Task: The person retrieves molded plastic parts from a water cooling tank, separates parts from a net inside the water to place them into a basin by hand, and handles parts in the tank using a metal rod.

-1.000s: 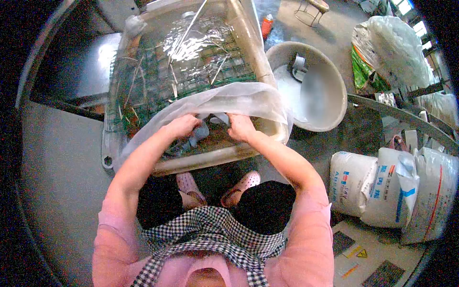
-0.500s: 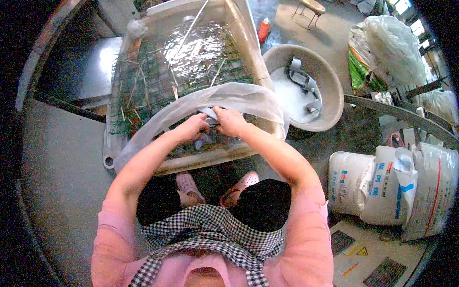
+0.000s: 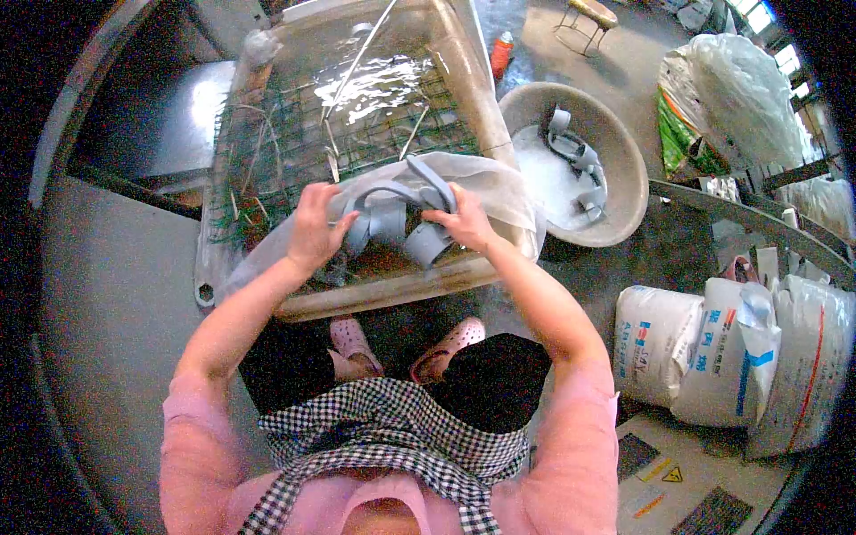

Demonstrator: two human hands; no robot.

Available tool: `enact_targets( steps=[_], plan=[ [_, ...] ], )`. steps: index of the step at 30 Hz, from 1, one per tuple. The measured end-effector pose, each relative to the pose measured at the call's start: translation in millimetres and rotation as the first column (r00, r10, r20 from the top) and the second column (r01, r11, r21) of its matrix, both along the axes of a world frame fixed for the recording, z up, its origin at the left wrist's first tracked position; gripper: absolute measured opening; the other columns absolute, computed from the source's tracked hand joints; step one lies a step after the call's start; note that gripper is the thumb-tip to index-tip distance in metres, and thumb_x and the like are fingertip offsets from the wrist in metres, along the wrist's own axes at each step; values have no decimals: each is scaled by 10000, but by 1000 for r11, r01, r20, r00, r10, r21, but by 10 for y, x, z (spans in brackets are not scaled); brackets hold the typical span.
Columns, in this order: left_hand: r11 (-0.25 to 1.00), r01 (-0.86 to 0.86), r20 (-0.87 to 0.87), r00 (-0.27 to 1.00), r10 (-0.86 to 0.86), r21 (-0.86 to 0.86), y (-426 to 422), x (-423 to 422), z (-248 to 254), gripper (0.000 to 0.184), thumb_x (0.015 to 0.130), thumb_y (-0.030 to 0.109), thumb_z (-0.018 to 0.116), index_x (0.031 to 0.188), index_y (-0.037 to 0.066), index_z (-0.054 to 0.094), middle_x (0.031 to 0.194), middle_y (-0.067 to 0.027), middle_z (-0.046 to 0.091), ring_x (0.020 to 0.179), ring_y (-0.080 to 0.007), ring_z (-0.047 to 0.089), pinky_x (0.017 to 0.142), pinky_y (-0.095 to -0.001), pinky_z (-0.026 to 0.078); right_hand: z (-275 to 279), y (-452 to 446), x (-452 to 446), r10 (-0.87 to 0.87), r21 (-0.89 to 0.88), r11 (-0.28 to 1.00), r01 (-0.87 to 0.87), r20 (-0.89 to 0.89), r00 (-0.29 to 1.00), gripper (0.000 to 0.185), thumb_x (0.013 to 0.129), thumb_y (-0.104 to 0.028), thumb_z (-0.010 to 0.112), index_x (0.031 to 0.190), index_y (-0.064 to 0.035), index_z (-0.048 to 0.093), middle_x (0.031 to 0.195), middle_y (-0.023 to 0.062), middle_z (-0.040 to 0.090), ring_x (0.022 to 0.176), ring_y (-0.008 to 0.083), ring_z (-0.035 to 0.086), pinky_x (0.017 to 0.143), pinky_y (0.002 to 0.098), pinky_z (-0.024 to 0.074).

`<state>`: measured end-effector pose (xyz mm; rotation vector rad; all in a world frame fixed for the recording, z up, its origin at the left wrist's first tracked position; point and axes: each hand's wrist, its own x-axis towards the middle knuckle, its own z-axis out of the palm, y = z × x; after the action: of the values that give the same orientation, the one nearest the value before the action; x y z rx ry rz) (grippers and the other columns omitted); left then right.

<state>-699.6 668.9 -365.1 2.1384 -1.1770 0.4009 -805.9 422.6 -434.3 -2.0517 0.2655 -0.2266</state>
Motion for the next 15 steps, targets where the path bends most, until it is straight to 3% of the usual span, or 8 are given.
enact_targets(
  steps=[2,4,5,6,8,12,14,15],
  plan=[
    [998,-42,-57,997,44,49,149,-41,-49,451,697,220,693,972,-42,448,939,-174,487,895,-328,478,795,-392,397,72,-62,-75,-26,197,980,32,-31,999,393,654,-231,723,913,-1,535,712,72,554,654,163,519,612,296,429],
    [982,-153,-450,873,187,111,234,-36,-138,452,752,314,649,969,-30,452,927,-174,494,890,-315,481,800,-382,391,188,-104,-148,-27,281,959,35,-32,999,374,668,-215,718,916,-1,537,722,19,542,646,108,499,591,260,425],
    [975,-153,-487,847,214,162,257,-11,-164,449,811,348,578,1008,-33,445,977,-185,467,942,-311,459,843,-371,369,204,-134,-179,-34,362,931,46,-41,999,362,675,-213,715,918,-10,540,725,8,543,647,101,496,591,250,423],
    [975,-154,-488,846,214,162,229,-18,-141,449,811,348,578,1008,-33,445,977,-185,467,942,-311,459,843,-371,369,223,-158,-211,-39,439,897,58,-53,998,349,683,-211,713,920,-18,544,727,-2,543,648,95,493,591,240,421],
    [975,-192,-218,962,164,-113,149,-52,-72,419,831,287,558,1063,-35,426,1064,-195,421,1014,-326,415,889,-382,336,248,-182,-276,-47,434,898,73,-70,996,321,704,-207,696,923,-28,545,737,-10,541,658,80,491,599,222,413],
    [993,-63,89,993,72,-99,88,-189,330,392,824,203,554,1115,-12,404,1153,-195,370,1077,-349,360,926,-411,298,179,-321,-410,-63,584,802,125,-125,990,341,729,-215,667,987,-30,543,793,5,558,688,109,515,660,241,424],
    [989,-41,0,999,42,-144,80,-203,246,347,811,191,557,1076,-7,454,1076,-206,444,1033,-355,427,897,-404,345,246,-317,-486,-241,851,479,217,-111,964,325,753,-188,639,1022,-35,540,847,27,580,731,132,542,680,262,437],
    [999,-8,-202,979,19,52,68,-190,171,301,812,205,556,1024,2,487,1039,-197,493,964,-340,488,810,-403,393,230,-371,-490,-278,889,405,214,-104,955,301,777,-157,605,1036,-24,529,903,45,587,767,148,560,688,284,454]
  ],
)
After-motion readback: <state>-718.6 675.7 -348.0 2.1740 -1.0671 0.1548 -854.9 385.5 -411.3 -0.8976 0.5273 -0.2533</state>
